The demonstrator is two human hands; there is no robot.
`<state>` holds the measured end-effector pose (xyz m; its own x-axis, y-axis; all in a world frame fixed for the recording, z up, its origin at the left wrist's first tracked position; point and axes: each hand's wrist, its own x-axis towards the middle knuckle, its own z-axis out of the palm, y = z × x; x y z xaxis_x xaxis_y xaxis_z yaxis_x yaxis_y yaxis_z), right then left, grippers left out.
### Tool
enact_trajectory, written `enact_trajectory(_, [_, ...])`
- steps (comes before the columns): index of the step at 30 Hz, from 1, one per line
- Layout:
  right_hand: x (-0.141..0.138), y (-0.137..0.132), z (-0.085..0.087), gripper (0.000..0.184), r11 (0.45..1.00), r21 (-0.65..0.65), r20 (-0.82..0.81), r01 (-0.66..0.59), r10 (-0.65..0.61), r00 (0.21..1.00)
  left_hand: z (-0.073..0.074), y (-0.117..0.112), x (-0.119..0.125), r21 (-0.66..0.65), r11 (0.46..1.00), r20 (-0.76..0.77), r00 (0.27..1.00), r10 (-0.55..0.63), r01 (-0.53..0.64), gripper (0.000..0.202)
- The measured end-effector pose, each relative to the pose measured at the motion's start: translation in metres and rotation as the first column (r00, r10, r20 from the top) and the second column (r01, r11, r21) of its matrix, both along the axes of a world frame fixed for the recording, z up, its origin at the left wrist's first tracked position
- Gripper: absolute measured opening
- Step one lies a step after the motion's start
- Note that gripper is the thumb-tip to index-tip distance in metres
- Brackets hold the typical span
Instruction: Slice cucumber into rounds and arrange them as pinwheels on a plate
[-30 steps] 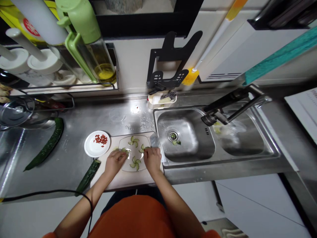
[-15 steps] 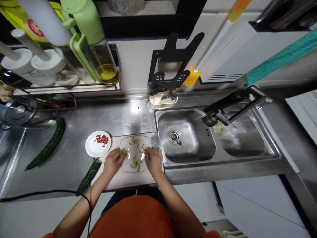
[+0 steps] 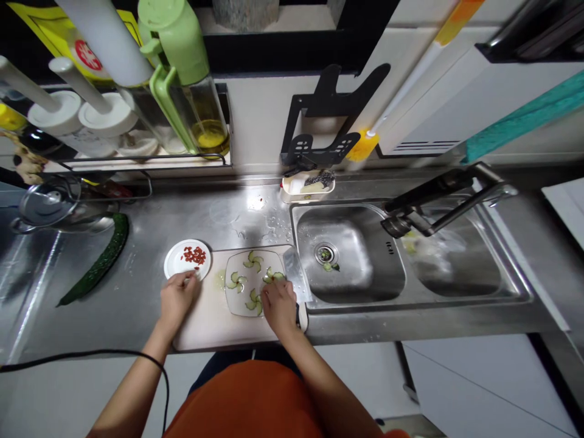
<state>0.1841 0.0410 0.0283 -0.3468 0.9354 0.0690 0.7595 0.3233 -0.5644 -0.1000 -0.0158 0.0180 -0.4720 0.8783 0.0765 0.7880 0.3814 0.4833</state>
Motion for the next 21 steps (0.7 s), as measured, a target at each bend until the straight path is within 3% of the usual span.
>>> enact_trajectory(5, [-0.013,-0.011,-0.001,0.017,0.996,-0.020,0.024,-0.086,0.087,0.996,-0.007,0.004,-0.019,-0.104,0.995,-0.046,0.999,-0.008,0.003,0.029])
enact_trajectory(15, [-0.021,-0.013,0.006,0.015,0.992,-0.019,0.011,-0.127,0.128,0.992,-0.014,0.014,-0.018,-0.137,0.990,-0.055,0.997,-0.053,0.045,0.029])
enact_trajectory(21, [-0.021,-0.014,0.006,0.014,0.991,-0.013,0.008,-0.134,0.134,0.991,-0.014,0.016,-0.022,-0.145,0.989,0.055,0.999,0.002,0.006,0.022])
